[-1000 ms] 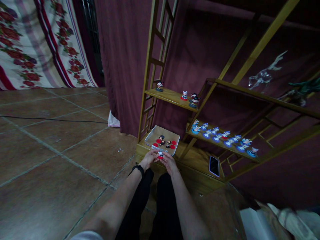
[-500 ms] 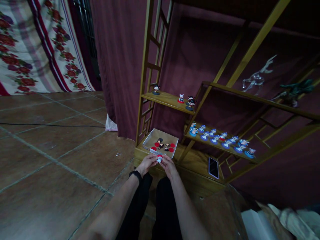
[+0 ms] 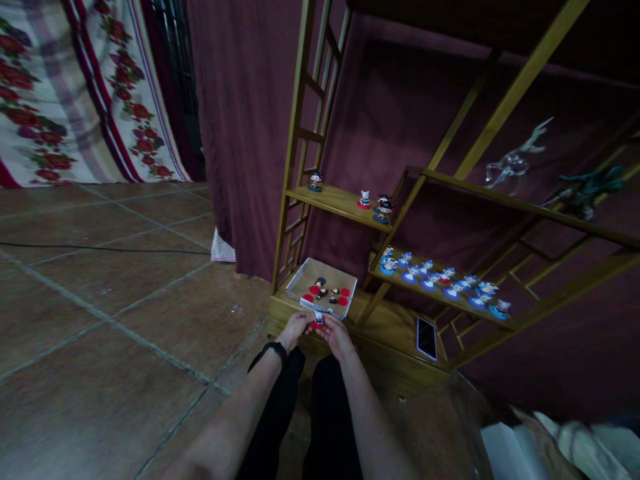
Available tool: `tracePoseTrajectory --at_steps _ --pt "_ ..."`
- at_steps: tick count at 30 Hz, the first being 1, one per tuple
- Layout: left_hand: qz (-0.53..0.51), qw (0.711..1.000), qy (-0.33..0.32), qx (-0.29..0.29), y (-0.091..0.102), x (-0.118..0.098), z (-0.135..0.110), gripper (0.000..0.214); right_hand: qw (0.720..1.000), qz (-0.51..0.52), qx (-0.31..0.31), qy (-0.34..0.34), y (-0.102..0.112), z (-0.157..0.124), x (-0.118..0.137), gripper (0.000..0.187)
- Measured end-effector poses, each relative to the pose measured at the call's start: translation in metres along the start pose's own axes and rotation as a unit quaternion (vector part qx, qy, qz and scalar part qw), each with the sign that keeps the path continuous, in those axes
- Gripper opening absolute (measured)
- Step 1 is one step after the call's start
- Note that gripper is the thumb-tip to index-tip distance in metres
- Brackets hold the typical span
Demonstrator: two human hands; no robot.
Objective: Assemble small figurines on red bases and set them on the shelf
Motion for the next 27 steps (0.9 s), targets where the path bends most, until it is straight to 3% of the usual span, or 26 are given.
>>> tracePoseTrajectory --at_steps 10,17,27 --pt "-0.007 1.0 -0.01 0.026 0.0014 0.0024 0.002 0.028 1.0 0.003 0.002 0.0 0.0005 0.0021 -0.003 0.028" --pt "0.014 1.0 -0.018 0.013 0.0019 0.0012 0.0006 0.025 1.0 -0.002 0.008 -0.006 -0.0019 0.0005 -0.0008 0.021" --pt "-0.021 0.999 -0.001 0.032 -0.001 0.0016 0.0016 0.026 0.999 0.03 -0.022 0.003 0.0004 0.0024 0.0013 0.02"
Point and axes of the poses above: each hand's wrist, its own z-axis towards the middle knuckle, its own y-axis out of the back of the hand, x = y × z, the point moved 2 cm from there along z, towards the middle knuckle, and after that the axes turned 12 degrees about x, right-handed, at the moved point
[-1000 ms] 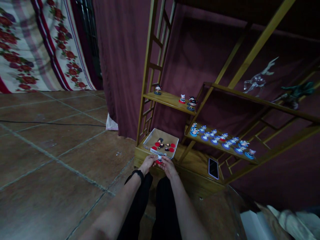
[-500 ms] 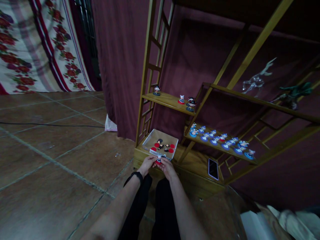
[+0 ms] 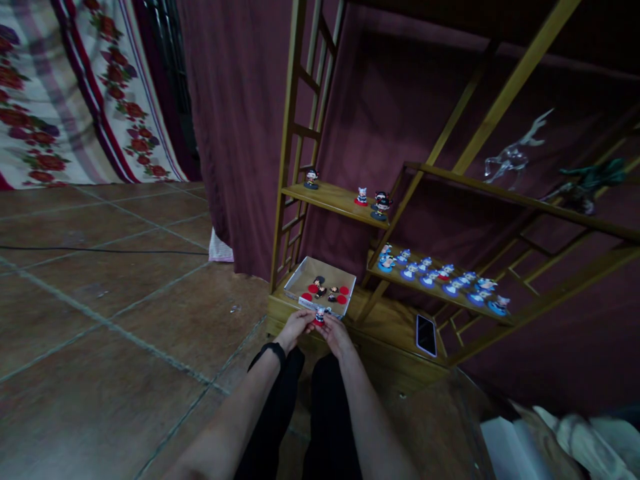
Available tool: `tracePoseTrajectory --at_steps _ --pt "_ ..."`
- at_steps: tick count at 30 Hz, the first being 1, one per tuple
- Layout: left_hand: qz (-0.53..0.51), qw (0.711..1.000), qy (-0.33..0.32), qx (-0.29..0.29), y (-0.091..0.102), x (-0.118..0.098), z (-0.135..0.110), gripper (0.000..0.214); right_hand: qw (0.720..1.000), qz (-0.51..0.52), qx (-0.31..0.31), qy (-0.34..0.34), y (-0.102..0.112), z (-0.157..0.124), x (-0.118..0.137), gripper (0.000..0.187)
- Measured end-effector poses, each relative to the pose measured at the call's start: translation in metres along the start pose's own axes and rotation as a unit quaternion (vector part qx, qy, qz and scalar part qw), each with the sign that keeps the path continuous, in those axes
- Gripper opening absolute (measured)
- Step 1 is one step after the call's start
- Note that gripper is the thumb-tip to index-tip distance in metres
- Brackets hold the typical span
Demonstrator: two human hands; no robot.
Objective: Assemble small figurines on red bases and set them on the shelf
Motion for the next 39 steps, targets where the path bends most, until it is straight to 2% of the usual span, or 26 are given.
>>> tracePoseTrajectory --at_steps 7,16,28,39 --pt "-0.017 1.0 0.01 -0.014 -0.0017 -0.0014 -0.0012 0.021 0.999 -0.028 0.042 0.012 -0.005 -0.0046 0.0025 0.028" --pt "0.019 1.0 0.012 0.004 -0.0038 -0.0034 -0.0027 0.025 0.997 -0.055 0.044 0.025 -0.0084 -0.0036 0.0018 0.025" --pt "0.045 0.998 -0.035 0.001 -0.0078 -0.0076 -0.0055 0.022 0.997 -0.064 0.022 0.032 -0.0063 -0.0031 0.0001 0.028" --pt "0.013 1.0 0.003 -0.011 -0.0039 -0.0057 -0.0033 0.024 1.0 -0.028 0.001 0.013 -0.0005 -0.0013 0.0008 0.029"
Point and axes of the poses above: each hand's wrist, its own z-axis towards the middle knuckle, its own y-axis out of the back of the hand, x = y × z, the point moved 2 cm from there along z, towards the middle knuckle, and after that the axes turned 12 degrees about x, right-handed, at the moved point
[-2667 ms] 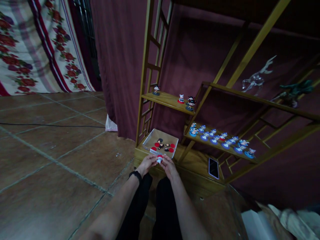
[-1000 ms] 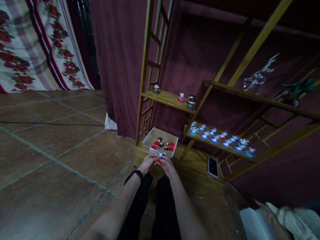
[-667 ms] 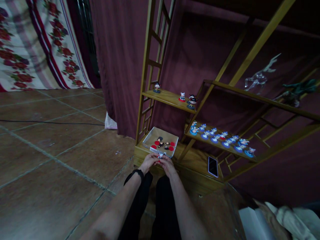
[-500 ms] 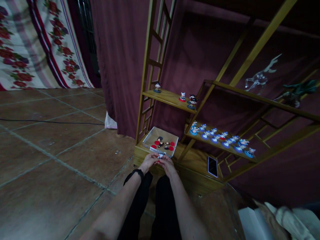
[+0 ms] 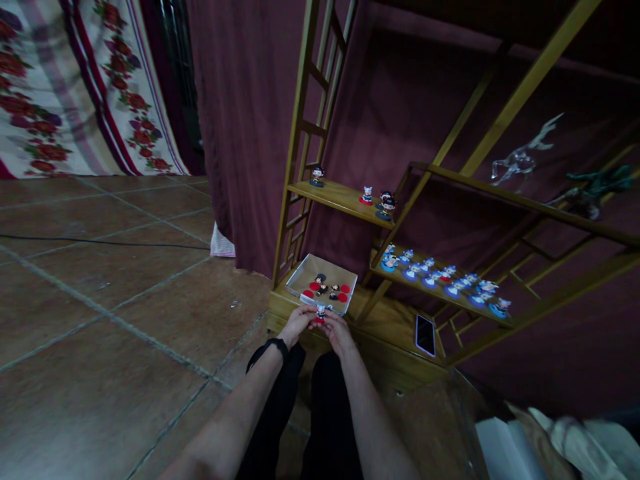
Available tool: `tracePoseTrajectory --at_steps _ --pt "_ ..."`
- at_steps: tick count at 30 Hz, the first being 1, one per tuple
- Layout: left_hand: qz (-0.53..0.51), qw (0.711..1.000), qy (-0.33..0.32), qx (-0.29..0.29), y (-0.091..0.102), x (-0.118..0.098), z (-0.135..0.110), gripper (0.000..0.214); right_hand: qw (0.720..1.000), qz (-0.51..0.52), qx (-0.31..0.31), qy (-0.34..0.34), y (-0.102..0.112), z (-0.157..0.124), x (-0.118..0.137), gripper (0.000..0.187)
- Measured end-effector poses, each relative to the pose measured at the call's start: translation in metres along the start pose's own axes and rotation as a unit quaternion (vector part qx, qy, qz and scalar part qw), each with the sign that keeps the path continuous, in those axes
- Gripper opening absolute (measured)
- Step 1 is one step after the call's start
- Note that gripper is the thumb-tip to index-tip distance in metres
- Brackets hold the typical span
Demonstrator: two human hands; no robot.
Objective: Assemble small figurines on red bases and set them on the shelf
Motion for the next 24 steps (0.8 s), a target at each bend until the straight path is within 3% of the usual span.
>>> tracePoseTrajectory --at_steps 15,24 --pt "0.014 1.0 -0.019 0.004 -0.0002 0.0014 0.0013 0.023 1.0 -0.005 0.009 -0.003 0.0065 0.0046 -0.0068 0.029" --pt "-0.005 1.0 0.004 0.003 0.0017 0.0019 0.003 0.022 1.0 -0.01 0.024 0.009 -0.0014 -0.0003 0.0003 0.03"
Point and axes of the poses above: each hand's wrist, its own z-axis towards the middle knuckle, its own y-axis out of the back of the hand, x = y × z, the point moved 2 cm from there along z, towards the middle knuckle, and after that the axes turned 12 degrees about x, right-handed, at the moved point
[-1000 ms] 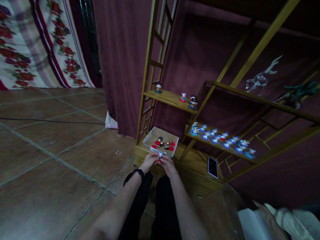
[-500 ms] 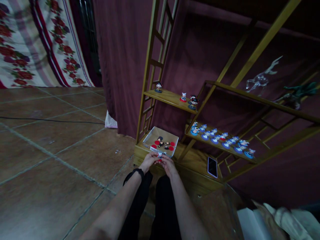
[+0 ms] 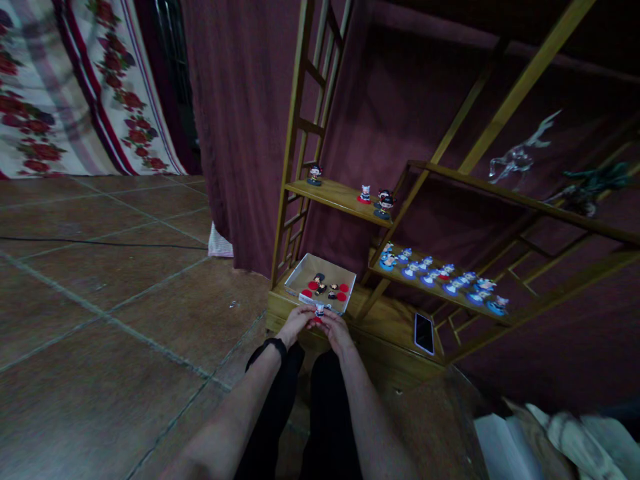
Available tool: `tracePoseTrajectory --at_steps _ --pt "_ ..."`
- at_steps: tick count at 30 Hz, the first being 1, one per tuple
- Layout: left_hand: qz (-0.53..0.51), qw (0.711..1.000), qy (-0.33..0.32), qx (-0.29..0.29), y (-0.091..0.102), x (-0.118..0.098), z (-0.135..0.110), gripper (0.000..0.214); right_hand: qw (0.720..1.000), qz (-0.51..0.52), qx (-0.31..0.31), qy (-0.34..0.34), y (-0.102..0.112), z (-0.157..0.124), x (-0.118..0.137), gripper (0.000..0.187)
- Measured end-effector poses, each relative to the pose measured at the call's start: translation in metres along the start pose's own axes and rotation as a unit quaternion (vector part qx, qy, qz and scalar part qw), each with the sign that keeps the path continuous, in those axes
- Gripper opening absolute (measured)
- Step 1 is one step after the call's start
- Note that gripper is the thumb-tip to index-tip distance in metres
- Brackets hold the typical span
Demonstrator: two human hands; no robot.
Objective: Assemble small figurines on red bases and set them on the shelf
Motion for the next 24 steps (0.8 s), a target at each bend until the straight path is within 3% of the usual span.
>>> tracePoseTrajectory --at_steps 8,24 --pt "-0.008 1.0 0.002 -0.02 0.0024 0.0024 0.0013 0.018 0.999 0.024 -0.033 -0.014 0.0025 0.0005 0.0001 0.028" --pt "0.003 1.0 -0.017 -0.017 0.0026 0.0023 -0.0005 0.017 0.999 0.012 -0.025 -0.016 0.0066 -0.0003 -0.003 0.026"
Point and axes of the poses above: each hand's wrist, its own z-axis towards the middle knuckle, its own y-axis out of the back of the hand, x = y × z, the point moved 2 cm from there along z, towards the middle knuckle, and after that the axes turned 12 degrees about x, right-handed, at the moved point
